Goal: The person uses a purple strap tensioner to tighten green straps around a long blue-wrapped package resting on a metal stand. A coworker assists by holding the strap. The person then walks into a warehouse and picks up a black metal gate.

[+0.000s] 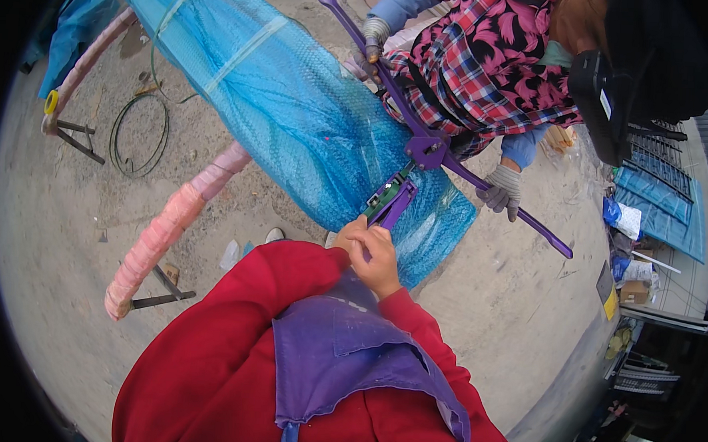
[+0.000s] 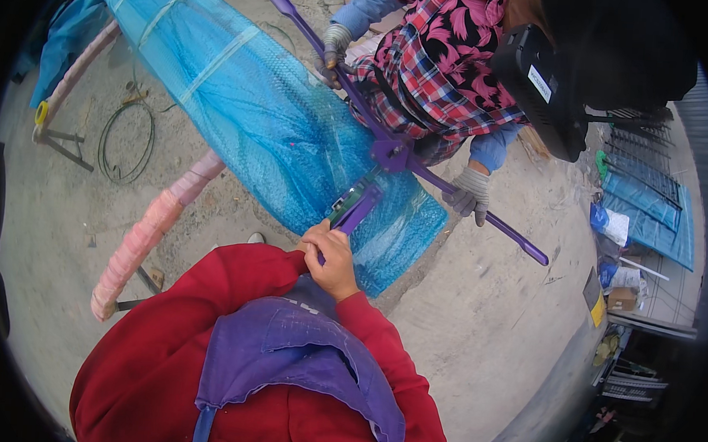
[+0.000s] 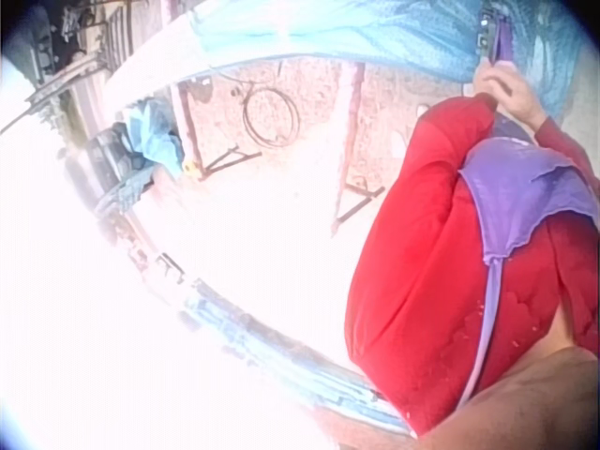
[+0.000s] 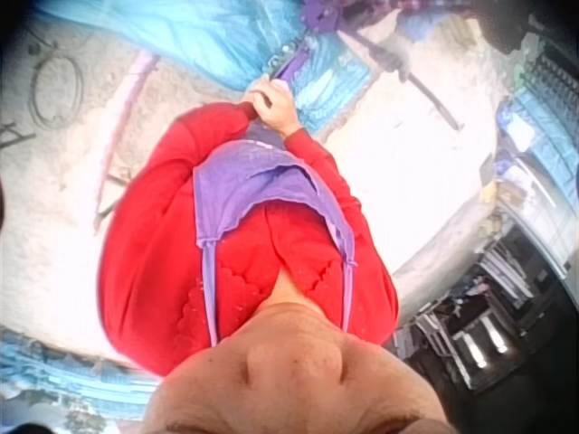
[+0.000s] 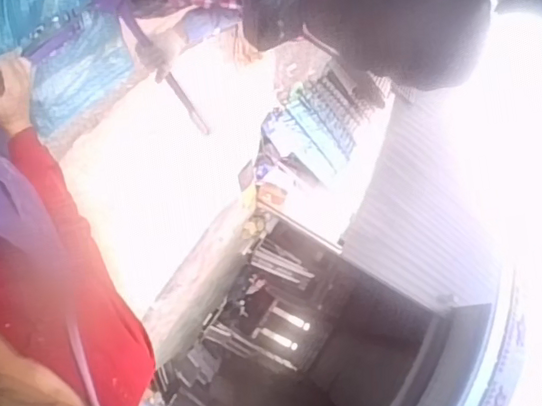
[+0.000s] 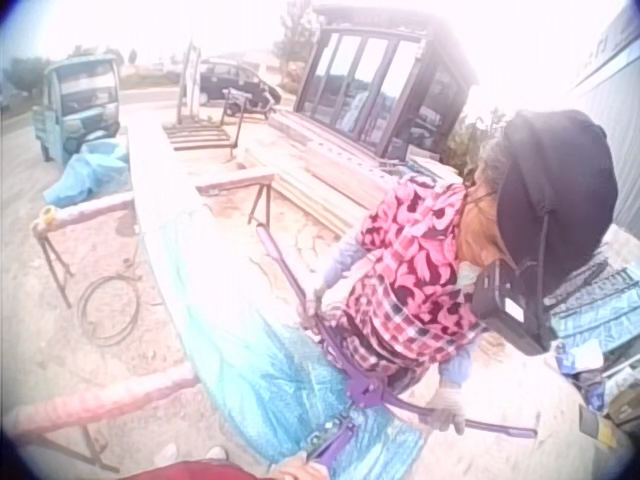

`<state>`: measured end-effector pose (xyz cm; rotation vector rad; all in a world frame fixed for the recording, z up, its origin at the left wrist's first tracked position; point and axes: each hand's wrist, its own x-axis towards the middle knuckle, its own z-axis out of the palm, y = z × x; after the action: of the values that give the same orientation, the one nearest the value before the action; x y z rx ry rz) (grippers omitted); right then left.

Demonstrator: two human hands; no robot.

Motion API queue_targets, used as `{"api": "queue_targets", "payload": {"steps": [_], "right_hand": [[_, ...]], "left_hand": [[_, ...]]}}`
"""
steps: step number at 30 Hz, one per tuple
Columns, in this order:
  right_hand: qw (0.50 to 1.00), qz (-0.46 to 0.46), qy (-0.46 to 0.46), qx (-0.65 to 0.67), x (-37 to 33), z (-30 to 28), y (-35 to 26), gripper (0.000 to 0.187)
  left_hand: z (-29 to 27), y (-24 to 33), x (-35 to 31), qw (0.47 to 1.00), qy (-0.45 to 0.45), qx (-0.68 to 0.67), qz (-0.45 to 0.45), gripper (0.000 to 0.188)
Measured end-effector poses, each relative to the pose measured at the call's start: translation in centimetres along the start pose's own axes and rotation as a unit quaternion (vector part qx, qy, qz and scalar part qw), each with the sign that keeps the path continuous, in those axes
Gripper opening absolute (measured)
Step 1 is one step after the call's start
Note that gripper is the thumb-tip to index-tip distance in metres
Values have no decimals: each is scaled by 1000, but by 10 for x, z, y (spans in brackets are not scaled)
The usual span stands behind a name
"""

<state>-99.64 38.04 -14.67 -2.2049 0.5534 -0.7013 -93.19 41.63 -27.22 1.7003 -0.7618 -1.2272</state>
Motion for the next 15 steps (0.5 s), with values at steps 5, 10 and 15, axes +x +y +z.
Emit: {"api": "queue_targets", "payload": {"steps": [5,10,15], "right_hand": [[1000,9,-9,-3,0,0,0,13],[1000,1,-3,0,1,0,0,13],[1000,6,-8,3,0,0,0,13]], "left_hand": [[0,-2,-1,998,8,51,37,27],[-9,17,-9,997,-1,66,40,28],[-2,0,-1,999,-3,36,14,27]]}}
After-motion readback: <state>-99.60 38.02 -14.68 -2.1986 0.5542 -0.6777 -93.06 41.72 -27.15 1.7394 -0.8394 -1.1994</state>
